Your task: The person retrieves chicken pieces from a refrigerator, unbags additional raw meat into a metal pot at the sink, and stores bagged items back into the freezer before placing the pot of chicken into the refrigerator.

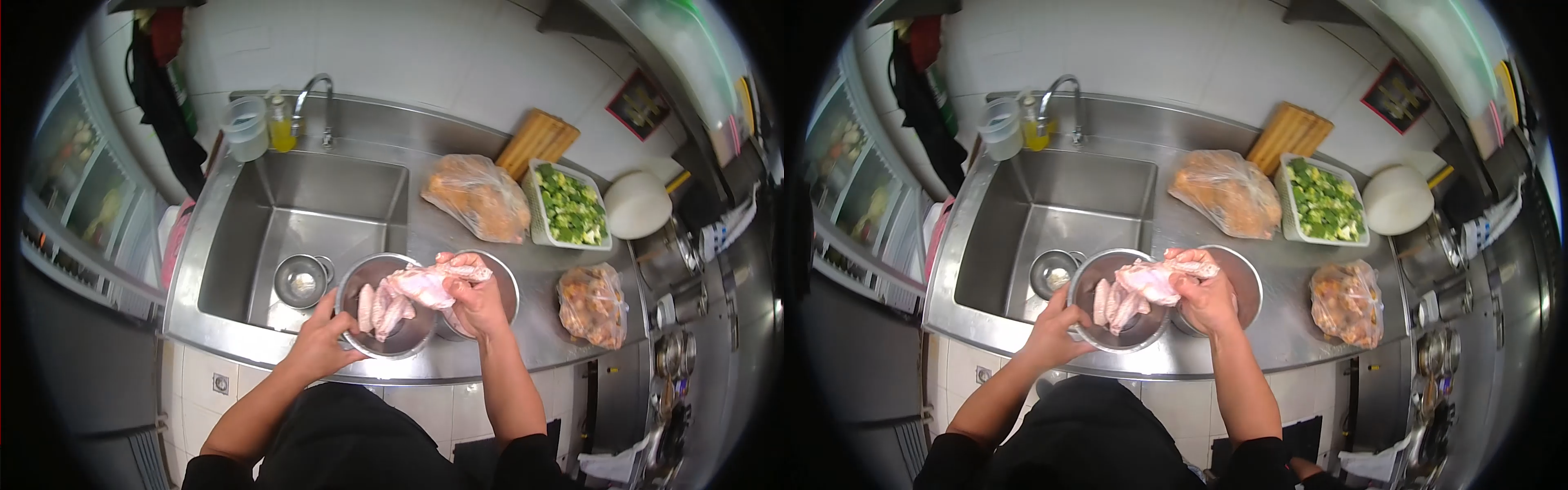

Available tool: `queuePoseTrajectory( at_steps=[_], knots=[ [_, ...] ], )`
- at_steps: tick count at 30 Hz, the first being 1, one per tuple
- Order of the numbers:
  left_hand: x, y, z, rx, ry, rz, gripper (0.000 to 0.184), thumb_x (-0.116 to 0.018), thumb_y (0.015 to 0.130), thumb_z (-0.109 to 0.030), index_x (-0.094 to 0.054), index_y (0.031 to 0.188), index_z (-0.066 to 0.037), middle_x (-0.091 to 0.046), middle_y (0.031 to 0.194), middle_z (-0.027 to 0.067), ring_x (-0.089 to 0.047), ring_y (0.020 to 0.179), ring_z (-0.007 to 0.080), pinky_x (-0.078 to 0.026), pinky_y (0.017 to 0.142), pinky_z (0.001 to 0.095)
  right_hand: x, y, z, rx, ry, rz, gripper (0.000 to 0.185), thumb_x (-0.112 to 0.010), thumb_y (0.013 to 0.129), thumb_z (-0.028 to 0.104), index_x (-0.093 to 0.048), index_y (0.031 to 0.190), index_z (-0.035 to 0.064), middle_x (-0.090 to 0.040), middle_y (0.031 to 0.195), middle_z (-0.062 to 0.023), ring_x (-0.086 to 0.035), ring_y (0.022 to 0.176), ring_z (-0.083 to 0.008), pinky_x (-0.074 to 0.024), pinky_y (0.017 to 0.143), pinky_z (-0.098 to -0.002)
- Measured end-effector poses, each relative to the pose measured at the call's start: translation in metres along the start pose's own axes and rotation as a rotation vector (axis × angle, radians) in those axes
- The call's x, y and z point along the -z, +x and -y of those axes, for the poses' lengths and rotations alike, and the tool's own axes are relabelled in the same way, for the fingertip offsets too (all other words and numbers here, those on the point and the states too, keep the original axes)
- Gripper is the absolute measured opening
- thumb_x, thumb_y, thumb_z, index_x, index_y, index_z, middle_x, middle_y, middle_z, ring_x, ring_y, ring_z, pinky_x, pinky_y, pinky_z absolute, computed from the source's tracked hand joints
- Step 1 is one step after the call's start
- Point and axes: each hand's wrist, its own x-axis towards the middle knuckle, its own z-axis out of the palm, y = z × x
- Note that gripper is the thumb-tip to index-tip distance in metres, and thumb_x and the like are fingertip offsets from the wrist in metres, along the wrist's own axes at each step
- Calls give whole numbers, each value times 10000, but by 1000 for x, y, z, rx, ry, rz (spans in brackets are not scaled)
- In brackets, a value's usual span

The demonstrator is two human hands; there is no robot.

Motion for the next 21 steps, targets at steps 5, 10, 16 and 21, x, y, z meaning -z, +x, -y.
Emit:
queuePoseTrajectory(
  at_steps=[5, 10, 16, 21],
  knots=[
    [6, -7, 5, -77, -8, -121, 390, -888, 561, -164, -610, 826, -97, -389, 1402, 257, -474, 1243, 419, -454, 978, 418, -30, 10, -11, -22, -20, 76, 300, -648, 827, -43, -539, 1074, 88, -515, 1237, -130, -590, 1094, -337, -565, 891, -416],
    [9, -26, 20, -72, -4, -189, 385, -887, 574, -154, -605, 832, -105, -382, 1401, 248, -498, 1224, 404, -471, 966, 404, -45, 18, -16, -110, 64, 134, 317, -576, 875, -23, -525, 1163, 102, -511, 1302, -131, -562, 1152, -308, -537, 924, -432],
    [19, -49, 32, -36, -29, -279, 390, -883, 571, -123, -602, 841, -109, -382, 1405, 242, -493, 1232, 391, -456, 979, 414, -71, 30, -42, -97, -380, 416, 367, -620, 850, 9, -550, 1205, 66, -472, 1381, -141, -478, 1262, -246, -363, 1078, -397],
    [47, -86, 43, 10, -39, -392, 370, -876, 590, -132, -601, 836, -105, -377, 1412, 227, -481, 1246, 379, -435, 1002, 400, -128, 36, -55, -22, -769, 483, 363, -665, 823, 15, -585, 1177, 18, -458, 1402, -137, -463, 1277, -228, -395, 1043, -376]
  ],
)
